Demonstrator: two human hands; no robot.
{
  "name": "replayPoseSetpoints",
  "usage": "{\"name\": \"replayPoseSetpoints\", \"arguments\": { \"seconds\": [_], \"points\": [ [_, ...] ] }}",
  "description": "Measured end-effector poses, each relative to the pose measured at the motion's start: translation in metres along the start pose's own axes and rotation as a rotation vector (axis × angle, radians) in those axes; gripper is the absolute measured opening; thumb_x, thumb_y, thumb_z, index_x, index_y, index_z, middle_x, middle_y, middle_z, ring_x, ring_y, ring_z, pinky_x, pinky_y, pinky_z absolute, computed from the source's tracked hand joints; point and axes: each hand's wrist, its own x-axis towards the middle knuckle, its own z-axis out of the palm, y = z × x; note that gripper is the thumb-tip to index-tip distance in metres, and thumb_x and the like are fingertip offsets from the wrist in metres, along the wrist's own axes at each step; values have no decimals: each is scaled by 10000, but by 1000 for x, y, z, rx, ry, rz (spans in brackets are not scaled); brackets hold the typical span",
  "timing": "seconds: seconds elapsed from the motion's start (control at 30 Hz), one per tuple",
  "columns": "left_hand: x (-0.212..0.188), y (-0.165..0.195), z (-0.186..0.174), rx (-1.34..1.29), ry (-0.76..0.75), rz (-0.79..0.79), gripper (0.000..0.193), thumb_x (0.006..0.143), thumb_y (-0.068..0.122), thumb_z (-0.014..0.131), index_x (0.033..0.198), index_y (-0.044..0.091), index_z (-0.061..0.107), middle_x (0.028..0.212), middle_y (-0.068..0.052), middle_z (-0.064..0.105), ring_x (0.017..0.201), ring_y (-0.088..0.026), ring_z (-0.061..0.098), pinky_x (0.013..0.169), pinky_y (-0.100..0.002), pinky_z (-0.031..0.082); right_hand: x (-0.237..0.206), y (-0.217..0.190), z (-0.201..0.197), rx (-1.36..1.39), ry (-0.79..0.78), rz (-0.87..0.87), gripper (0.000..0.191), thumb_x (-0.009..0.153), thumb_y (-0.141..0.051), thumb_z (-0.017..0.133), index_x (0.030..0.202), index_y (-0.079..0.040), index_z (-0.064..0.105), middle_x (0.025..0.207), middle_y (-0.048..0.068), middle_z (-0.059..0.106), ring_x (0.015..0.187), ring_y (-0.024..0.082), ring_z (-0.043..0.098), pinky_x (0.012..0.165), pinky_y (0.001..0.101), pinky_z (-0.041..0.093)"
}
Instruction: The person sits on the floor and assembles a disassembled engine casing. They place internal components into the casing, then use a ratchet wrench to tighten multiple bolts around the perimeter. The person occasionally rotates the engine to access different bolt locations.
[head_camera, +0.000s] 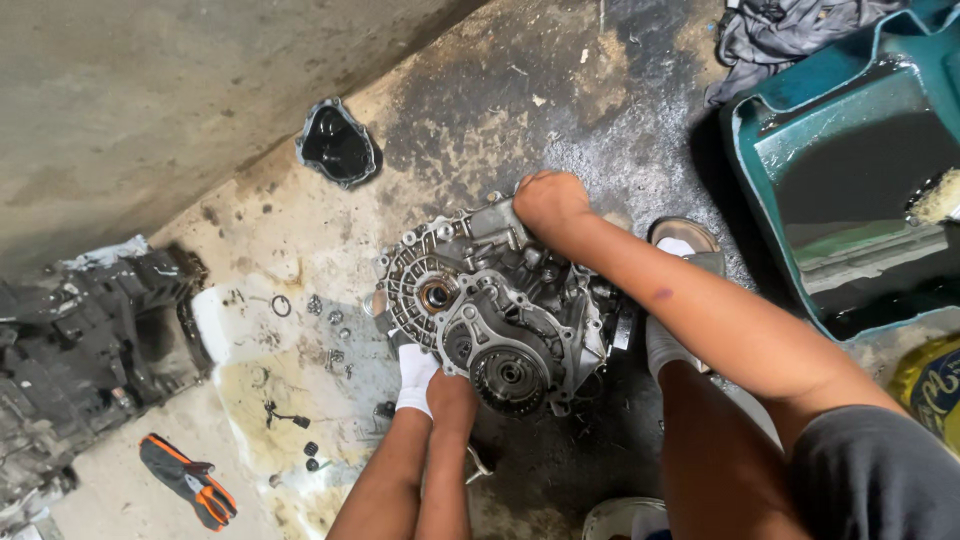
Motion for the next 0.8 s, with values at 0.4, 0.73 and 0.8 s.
{"name": "replayPoseSetpoints", "arguments": {
  "seconds": [0.4, 0.73, 0.8],
  "points": [
    [28, -37, -41, 582, -370, 725, 165, 871, 180, 626, 926, 123, 771, 919, -124, 754, 834, -294, 723, 673, -421, 561, -12, -9, -8, -11, 95, 93, 181, 849, -131, 670, 985, -20, 713, 937, 153, 762, 869, 270, 751, 675, 361, 591],
    [61, -55, 6, 284, -428, 601, 188, 769, 209, 697, 884, 86, 781, 911, -153, 737, 824, -348, 704, 728, -465, 563, -19, 9, -8, -47, 147, 48, 139, 838, -109, 625, 918, -16, 690, 824, 180, 729, 706, 311, 745, 573, 408, 585],
    [61, -53, 10, 190, -307, 678, 160, 744, 167, 688, 837, 76, 781, 858, -165, 733, 782, -374, 695, 712, -489, 553, -15, 6, -7, -101, 142, 46, 133, 826, -106, 627, 910, -24, 690, 825, 177, 730, 698, 312, 745, 568, 407, 584]
  ]
}}
